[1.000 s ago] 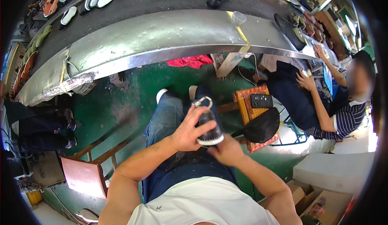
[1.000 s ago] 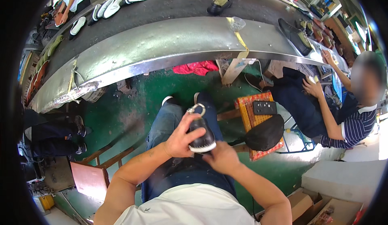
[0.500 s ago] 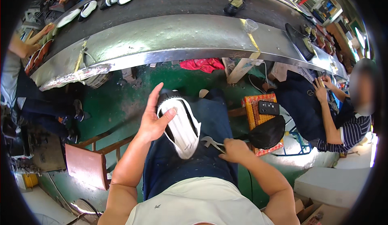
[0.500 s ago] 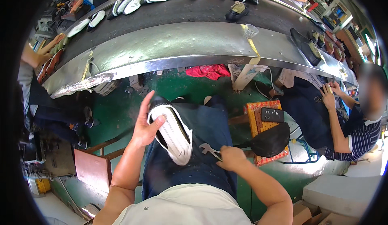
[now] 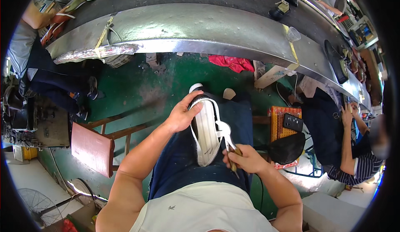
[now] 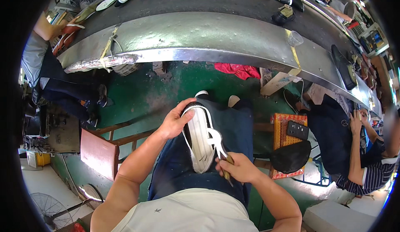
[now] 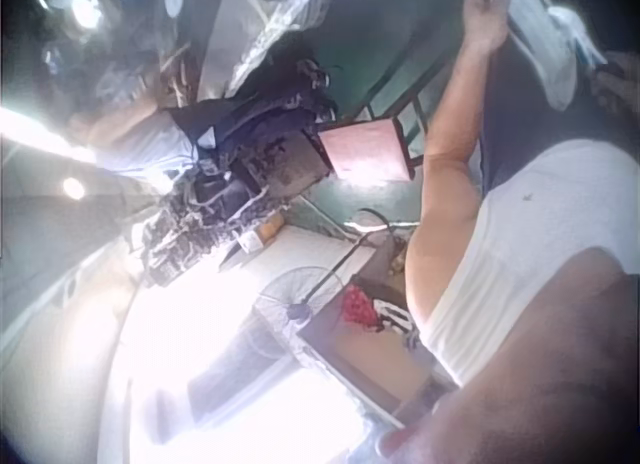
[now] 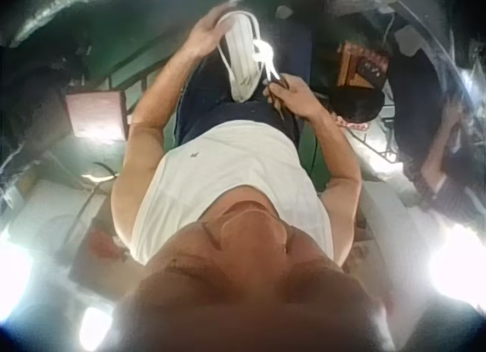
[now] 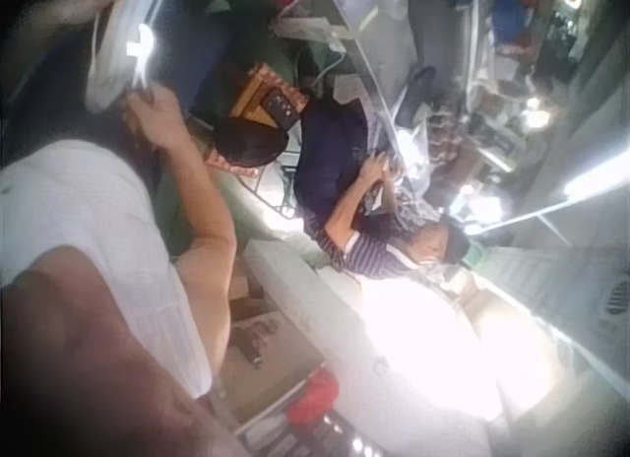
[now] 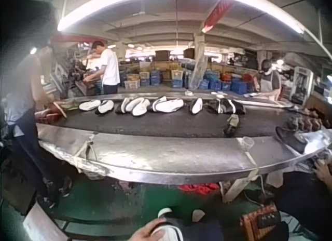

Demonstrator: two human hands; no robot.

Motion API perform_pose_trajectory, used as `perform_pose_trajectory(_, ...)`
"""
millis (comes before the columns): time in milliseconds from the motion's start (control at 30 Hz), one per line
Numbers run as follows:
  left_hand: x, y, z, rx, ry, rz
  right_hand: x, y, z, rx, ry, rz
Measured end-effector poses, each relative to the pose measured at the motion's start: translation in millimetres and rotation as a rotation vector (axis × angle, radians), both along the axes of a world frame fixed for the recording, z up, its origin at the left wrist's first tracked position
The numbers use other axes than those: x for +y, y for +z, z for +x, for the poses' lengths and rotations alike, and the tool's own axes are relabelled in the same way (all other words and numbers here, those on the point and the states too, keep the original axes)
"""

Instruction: Using pliers to pull and secure the shoe upper onto the last at a shoe factory workstation.

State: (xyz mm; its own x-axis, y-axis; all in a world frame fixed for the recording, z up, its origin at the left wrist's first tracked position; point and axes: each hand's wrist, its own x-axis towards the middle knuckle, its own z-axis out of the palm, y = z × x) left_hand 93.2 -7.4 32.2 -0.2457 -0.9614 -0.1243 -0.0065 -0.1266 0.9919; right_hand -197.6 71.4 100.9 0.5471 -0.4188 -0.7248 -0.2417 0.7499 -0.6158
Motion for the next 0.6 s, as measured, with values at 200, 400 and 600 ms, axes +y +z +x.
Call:
perform_pose_trajectory(200, -1, -3, -2, -0.089, 0.001, -0.059, -44, -27, 30, -0.125, 0.038, -0.371)
perform_pose_trajectory(400, -8, -7, 3, -0.151, -0.015, -0.205, -76, 11, 49, 0.081, 0.169, -0.294)
perform_pose_trajectory(600, -7, -16, 4, 0.004, 0.044, -0.166, -73, 5, 60, 0.468, 0.363, -0.892)
